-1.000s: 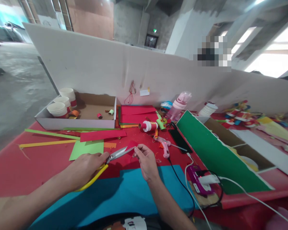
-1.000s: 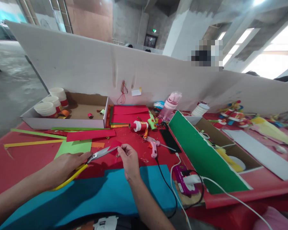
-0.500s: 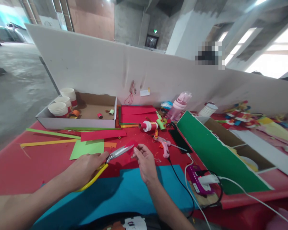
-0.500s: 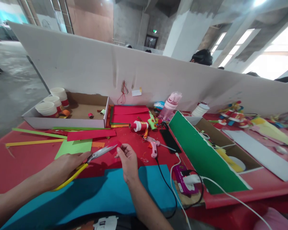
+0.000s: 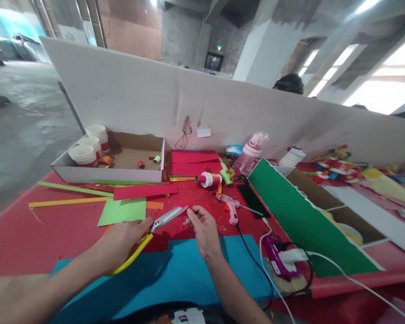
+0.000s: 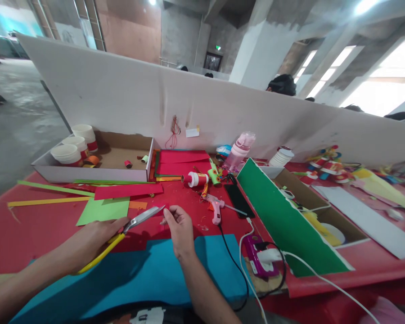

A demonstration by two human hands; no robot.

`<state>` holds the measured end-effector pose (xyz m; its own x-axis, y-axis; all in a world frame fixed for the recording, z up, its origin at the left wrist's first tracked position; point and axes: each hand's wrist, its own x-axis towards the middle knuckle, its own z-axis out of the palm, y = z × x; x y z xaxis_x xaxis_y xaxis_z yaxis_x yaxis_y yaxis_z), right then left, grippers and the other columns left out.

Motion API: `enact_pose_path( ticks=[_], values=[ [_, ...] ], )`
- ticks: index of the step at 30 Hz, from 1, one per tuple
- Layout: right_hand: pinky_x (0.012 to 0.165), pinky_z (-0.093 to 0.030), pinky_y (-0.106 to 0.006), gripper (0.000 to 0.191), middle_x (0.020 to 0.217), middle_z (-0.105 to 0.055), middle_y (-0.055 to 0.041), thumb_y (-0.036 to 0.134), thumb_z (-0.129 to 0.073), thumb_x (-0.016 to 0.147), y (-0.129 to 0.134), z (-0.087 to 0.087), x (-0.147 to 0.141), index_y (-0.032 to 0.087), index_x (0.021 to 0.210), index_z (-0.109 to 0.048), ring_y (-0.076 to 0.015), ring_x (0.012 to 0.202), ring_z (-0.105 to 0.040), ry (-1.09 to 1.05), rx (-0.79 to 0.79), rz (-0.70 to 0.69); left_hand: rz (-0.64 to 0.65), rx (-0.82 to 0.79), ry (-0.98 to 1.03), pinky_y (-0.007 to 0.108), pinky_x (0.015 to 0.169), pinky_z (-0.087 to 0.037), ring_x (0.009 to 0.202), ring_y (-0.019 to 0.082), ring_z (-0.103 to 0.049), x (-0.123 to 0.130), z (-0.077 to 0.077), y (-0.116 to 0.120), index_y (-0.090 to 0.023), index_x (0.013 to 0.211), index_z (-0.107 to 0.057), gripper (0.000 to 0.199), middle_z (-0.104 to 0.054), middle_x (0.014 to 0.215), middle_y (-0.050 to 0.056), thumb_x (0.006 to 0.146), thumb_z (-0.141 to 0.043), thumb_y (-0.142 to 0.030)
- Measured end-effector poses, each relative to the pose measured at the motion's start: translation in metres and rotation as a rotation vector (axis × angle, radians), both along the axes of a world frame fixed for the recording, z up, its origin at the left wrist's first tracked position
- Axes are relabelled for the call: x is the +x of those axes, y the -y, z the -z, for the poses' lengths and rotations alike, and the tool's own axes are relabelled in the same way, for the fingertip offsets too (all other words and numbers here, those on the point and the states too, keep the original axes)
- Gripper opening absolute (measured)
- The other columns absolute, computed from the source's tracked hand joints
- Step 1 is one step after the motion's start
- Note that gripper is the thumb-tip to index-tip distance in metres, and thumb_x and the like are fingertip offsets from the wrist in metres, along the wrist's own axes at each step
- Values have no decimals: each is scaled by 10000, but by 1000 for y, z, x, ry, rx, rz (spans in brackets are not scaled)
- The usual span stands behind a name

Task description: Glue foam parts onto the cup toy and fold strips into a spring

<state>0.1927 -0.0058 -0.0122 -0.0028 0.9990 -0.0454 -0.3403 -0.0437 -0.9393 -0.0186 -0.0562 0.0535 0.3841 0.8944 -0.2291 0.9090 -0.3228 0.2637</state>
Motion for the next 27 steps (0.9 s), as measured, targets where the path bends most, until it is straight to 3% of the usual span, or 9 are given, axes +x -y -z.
enact_pose_path(
  ticks=[9,15,27],
  values=[
    [605,-453,-220,197,645,-601,26,368,-704,751,4,-1,-2,184,778,-638,-108,605,-564,62,31,-55,3,13,-97,305,640,-432,777,252,-634,6,6,-2,-187,1233,-431,362,-650,909,121,891,-314,-169],
    [595,-449,-218,192,624,-598,40,352,-708,742,1,4,-1,190,781,-615,-104,581,-562,43,17,-52,-1,-4,-64,303,638,-418,783,252,-629,8,0,-1,-183,1192,-448,330,-654,907,120,895,-304,-162],
    [574,-448,-208,211,646,-602,40,356,-729,713,0,4,-2,184,788,-633,-91,571,-561,-15,0,-29,-24,-7,-13,273,597,-369,748,243,-617,6,9,-3,-196,1121,-471,268,-646,858,97,890,-336,-186]
  ],
)
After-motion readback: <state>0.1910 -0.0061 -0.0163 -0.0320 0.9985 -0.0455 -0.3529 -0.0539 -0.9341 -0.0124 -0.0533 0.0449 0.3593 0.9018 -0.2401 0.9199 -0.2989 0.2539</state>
